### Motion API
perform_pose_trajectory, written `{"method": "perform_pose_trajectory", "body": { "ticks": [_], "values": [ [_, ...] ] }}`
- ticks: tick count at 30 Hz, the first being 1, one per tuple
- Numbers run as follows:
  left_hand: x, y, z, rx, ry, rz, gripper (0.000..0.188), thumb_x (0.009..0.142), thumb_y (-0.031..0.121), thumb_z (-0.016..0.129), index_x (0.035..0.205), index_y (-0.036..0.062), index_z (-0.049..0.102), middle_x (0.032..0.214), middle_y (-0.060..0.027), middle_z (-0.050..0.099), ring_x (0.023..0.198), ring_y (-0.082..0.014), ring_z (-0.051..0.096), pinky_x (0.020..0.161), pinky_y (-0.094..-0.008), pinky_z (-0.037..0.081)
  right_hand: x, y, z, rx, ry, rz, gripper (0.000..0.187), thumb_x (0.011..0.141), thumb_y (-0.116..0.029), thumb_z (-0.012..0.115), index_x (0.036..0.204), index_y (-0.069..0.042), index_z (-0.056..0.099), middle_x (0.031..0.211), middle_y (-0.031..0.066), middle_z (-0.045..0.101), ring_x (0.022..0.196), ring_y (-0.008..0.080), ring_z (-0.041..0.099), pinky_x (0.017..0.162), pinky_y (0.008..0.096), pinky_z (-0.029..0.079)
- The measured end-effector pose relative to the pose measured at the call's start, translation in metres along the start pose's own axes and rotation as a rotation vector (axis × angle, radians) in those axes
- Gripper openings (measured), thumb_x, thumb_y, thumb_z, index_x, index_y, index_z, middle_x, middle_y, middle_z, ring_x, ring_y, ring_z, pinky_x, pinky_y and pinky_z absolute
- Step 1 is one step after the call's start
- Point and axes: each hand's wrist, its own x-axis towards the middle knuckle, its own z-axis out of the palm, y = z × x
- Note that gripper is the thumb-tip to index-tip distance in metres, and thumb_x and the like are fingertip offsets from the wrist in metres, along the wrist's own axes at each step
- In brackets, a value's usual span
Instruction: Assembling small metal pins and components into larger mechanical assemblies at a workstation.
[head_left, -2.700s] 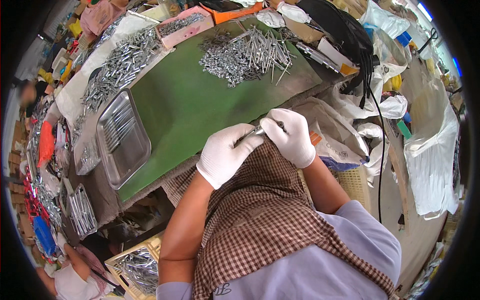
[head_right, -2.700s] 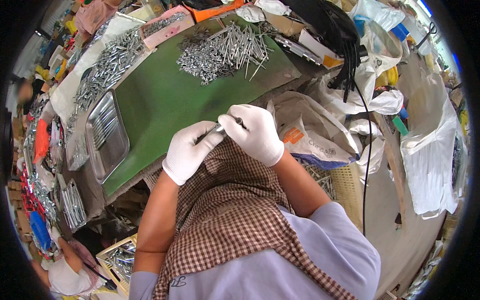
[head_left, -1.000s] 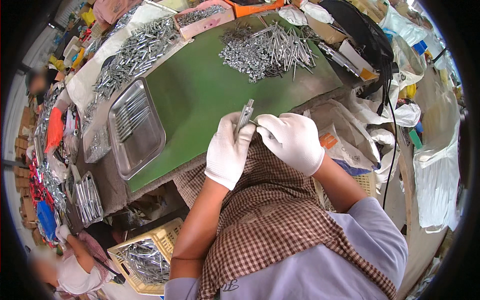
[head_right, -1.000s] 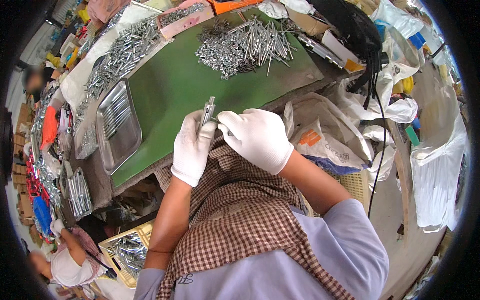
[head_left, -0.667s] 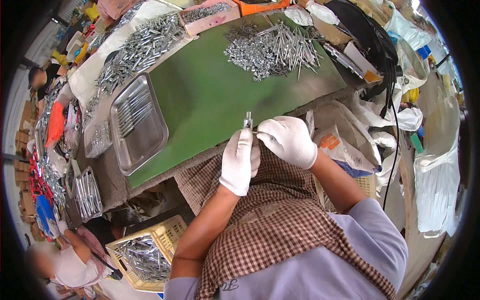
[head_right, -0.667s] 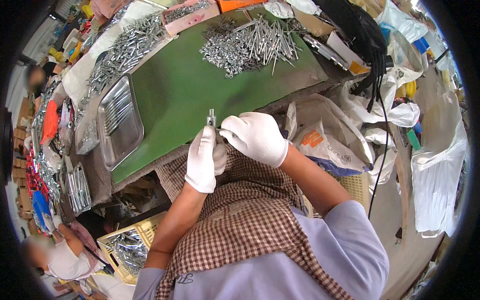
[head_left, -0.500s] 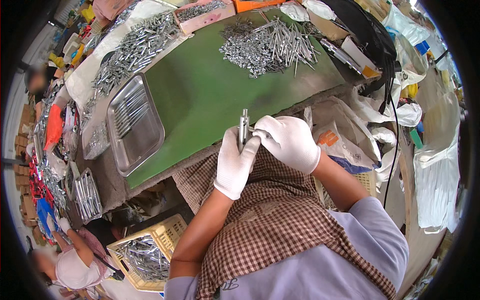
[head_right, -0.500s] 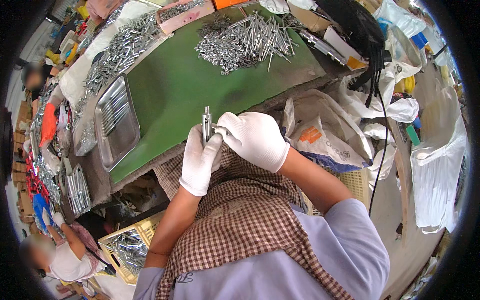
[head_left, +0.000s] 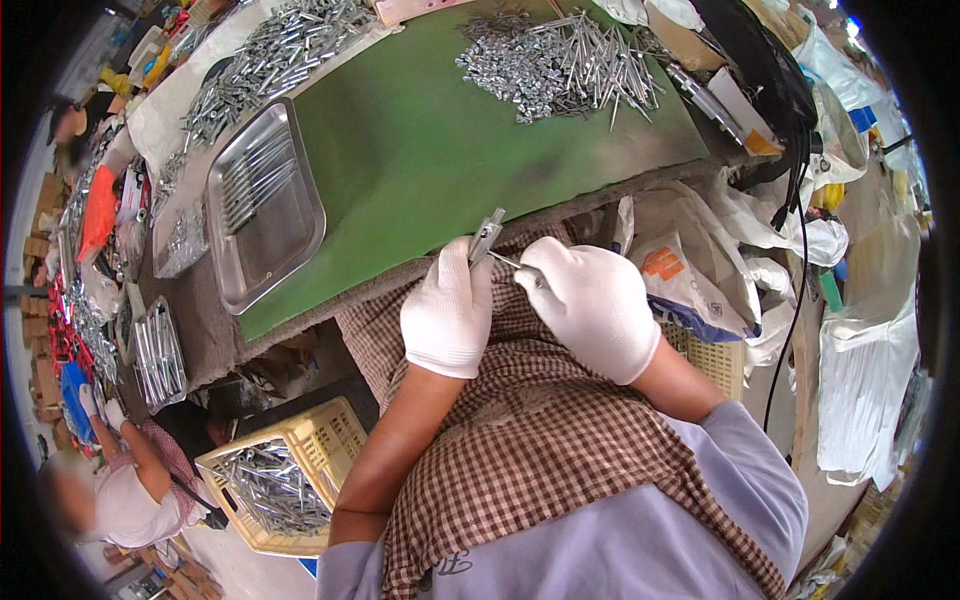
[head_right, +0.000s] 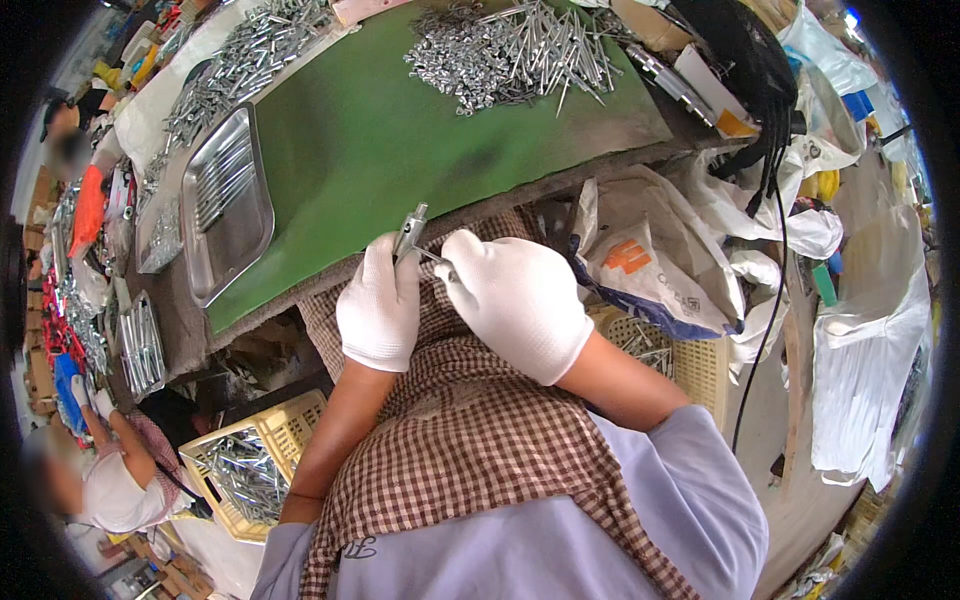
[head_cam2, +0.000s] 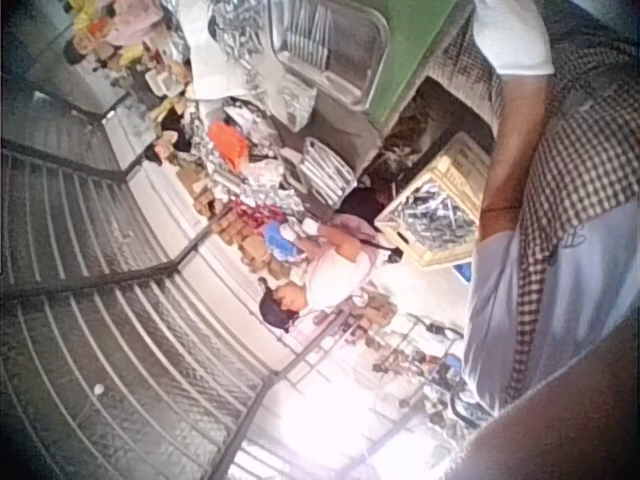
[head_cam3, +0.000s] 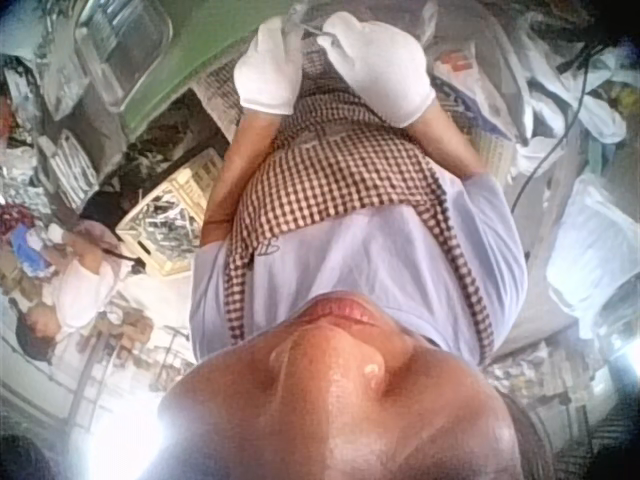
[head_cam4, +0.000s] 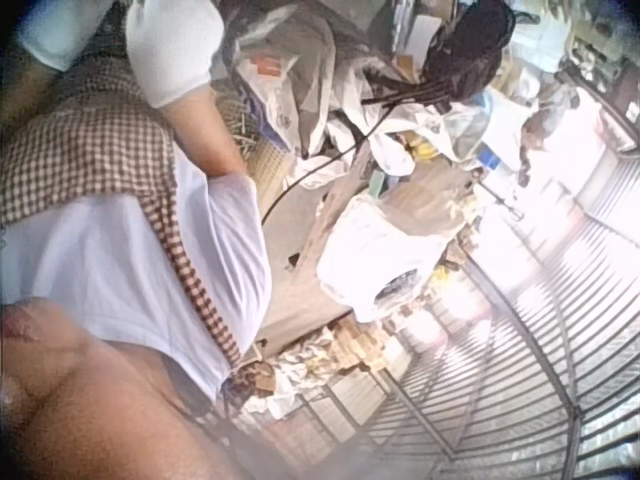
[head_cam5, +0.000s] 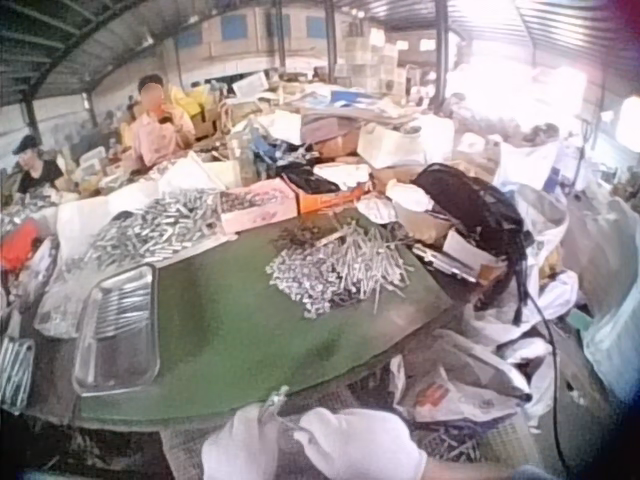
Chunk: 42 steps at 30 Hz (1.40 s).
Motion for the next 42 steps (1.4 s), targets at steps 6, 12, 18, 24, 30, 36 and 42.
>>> {"method": "perform_pose_trajectory", "body": {
  "ticks": [6,12,18,24,30,36,42],
  "values": [
    [-0.001,-0.013,-0.009,0.088,0.103,0.358,0.030,0.081,0.017,0.072,0.104,0.0069,0.057,0.074,-0.0079,0.062,0.056,-0.0250,0.061,0.049,-0.0343,0.050,0.013,0.017,-0.008,0.538,0.021,0.303,0.026,0.088,-0.026,0.066,0.095,-0.002,0.063,0.074,0.0148,0.063,0.066,0.0231,0.064,0.063,0.0328,0.049],
    [-0.004,-0.023,-0.010,-0.183,-0.116,0.346,0.031,0.089,0.026,0.064,0.111,0.0049,0.056,0.078,-0.0096,0.062,0.059,-0.0240,0.062,0.052,-0.0318,0.049,0.022,0.027,0.005,0.512,-0.176,0.208,0.030,0.090,-0.030,0.064,0.086,-0.001,0.064,0.068,0.0141,0.057,0.060,0.0182,0.055,0.061,0.0310,0.046],
    [0.002,-0.027,-0.030,-1.197,-0.727,-0.230,0.053,0.101,0.047,0.041,0.122,-0.0005,0.052,0.086,-0.0055,0.062,0.053,-0.0039,0.039,0.044,-0.0190,0.031,0.028,0.022,0.009,0.575,-0.205,0.258,0.031,0.092,-0.030,0.062,0.084,0.000,0.065,0.069,0.0155,0.059,0.060,0.0190,0.055,0.061,0.0321,0.045],
    [0.000,-0.031,-0.029,-1.391,-0.719,-0.357,0.045,0.101,0.036,0.047,0.123,-0.0030,0.046,0.089,-0.0075,0.062,0.054,-0.0036,0.040,0.042,-0.0182,0.029,0.031,0.020,0.011,0.577,-0.183,0.233,0.031,0.091,-0.029,0.062,0.083,0.000,0.065,0.068,0.0134,0.059,0.060,0.0184,0.054,0.059,0.0309,0.045],
    [0.003,-0.022,-0.034,-1.289,-0.622,-0.412,0.028,0.096,0.015,0.053,0.115,-0.0037,0.046,0.093,-0.0102,0.064,0.057,-0.0052,0.047,0.042,-0.0188,0.035,0.030,0.025,0.014,0.582,-0.186,0.282,0.030,0.091,-0.029,0.063,0.083,0.000,0.066,0.064,0.0103,0.055,0.057,0.0114,0.050,0.055,0.0285,0.042],
    [0.006,-0.021,-0.035,-1.051,-0.585,-0.361,0.023,0.094,0.010,0.056,0.110,-0.0043,0.048,0.088,-0.0110,0.066,0.062,-0.0067,0.055,0.048,-0.0199,0.042,0.031,0.024,0.016,0.628,-0.142,0.245,0.030,0.090,-0.029,0.064,0.082,0.000,0.065,0.063,0.0086,0.056,0.057,0.0106,0.050,0.055,0.0283,0.042],
    [0.000,-0.020,-0.032,-0.872,-0.342,-0.358,0.019,0.091,0.002,0.057,0.107,-0.0044,0.049,0.088,-0.0117,0.065,0.061,-0.0082,0.054,0.049,-0.0205,0.041,0.025,0.019,0.012,0.587,0.099,0.178,0.021,0.091,-0.022,0.062,0.087,-0.001,0.063,0.068,0.0130,0.059,0.057,0.0195,0.058,0.057,0.0319,0.046]
  ]
}}
